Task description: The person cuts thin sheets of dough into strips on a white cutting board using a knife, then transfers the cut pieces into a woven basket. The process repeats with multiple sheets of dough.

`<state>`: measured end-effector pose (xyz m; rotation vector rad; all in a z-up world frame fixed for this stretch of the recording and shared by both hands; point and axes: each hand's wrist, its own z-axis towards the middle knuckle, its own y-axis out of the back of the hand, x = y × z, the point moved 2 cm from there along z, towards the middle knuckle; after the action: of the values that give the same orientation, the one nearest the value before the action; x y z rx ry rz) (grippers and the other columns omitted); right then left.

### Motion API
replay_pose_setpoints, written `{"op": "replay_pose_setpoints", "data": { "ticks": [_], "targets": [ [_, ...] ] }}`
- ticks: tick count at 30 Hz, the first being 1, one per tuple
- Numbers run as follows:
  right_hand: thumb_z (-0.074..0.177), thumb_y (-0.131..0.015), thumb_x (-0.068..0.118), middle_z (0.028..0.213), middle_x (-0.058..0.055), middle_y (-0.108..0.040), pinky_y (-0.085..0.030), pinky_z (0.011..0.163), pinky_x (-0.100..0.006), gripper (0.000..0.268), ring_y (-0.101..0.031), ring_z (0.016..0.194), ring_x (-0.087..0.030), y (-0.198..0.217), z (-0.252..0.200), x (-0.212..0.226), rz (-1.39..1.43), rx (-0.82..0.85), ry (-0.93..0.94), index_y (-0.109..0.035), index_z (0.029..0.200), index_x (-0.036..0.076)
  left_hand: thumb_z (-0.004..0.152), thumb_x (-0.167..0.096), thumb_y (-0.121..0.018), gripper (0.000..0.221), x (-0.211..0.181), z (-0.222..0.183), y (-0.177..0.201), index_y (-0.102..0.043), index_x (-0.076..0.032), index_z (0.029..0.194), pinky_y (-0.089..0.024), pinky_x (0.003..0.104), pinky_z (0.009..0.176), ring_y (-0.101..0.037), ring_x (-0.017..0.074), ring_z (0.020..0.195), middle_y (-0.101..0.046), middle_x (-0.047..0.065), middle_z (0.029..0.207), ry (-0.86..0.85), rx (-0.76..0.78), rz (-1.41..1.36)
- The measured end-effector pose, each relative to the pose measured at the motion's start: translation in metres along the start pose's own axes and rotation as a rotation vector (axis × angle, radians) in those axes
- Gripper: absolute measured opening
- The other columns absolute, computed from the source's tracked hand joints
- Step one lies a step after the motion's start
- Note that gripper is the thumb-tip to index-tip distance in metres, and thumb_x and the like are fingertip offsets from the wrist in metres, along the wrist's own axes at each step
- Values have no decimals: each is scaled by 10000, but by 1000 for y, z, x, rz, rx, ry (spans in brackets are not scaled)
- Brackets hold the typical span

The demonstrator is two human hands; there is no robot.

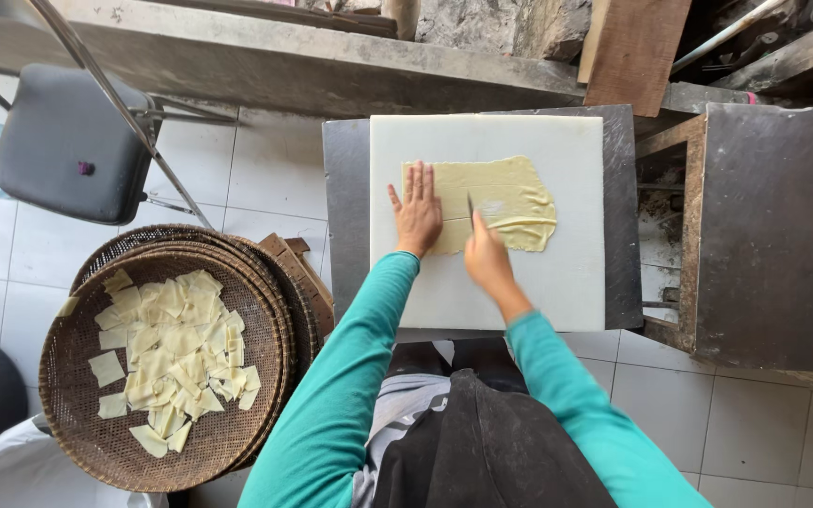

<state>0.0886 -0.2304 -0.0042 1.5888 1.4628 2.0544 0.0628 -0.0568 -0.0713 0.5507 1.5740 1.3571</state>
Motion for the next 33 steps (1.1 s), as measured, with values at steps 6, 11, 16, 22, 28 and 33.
{"op": "replay_pose_setpoints", "data": {
  "ticks": [6,11,16,22,28,33],
  "targets": [
    [888,-577,133,1148,-337,-634,-529,870,-543,619,-648,1023,-503,-27,100,-14,-180,117,-187,-444,1485,36,1035,-295,-428,653,-24,2,-28,-229,-141,1637,1,625,1253,-159,193,1584,-178,18,1719,-17,21,-29],
    [901,-527,72,1069,-308,-584,-542,706,-587,716,-649,818,-504,-20,-71,-3,-201,192,-150,-314,1584,46,1051,-297,-436,653,-19,-2,-37,-230,-154,1654,-9,618,1272,-170,168,1596,-190,-7,1728,-29,-48,13],
    [917,-543,78,1035,-307,-616,-536,778,-572,629,-648,864,-498,17,-108,-17,-111,142,-137,-415,1532,62,1008,-272,-457,694,-39,1,-27,-227,-114,1644,10,625,1247,-153,244,1605,-176,71,1731,29,19,46],
    [910,-540,71,1077,-322,-680,-534,847,-526,551,-657,1004,-472,35,86,-44,-38,-16,-153,-487,1449,-29,1044,-320,-422,648,-90,3,-38,-237,-149,1641,7,620,1252,-161,233,1593,-185,46,1725,-68,6,-51],
    [947,-585,132,1127,-318,-597,-536,741,-584,694,-649,882,-513,18,-9,-47,-140,20,-150,-320,1588,107,1057,-347,-409,632,-90,4,-42,-251,-179,1646,5,606,1268,-171,195,1593,-192,22,1724,-72,15,-38],
    [895,-563,70,1026,-266,-617,-553,727,-545,700,-666,796,-470,34,-150,-54,-151,128,-227,-365,1565,109,1031,-324,-421,662,-98,7,-39,-237,-160,1646,25,629,1241,-139,219,1598,-163,45,1732,-37,93,64]
  ]
}}
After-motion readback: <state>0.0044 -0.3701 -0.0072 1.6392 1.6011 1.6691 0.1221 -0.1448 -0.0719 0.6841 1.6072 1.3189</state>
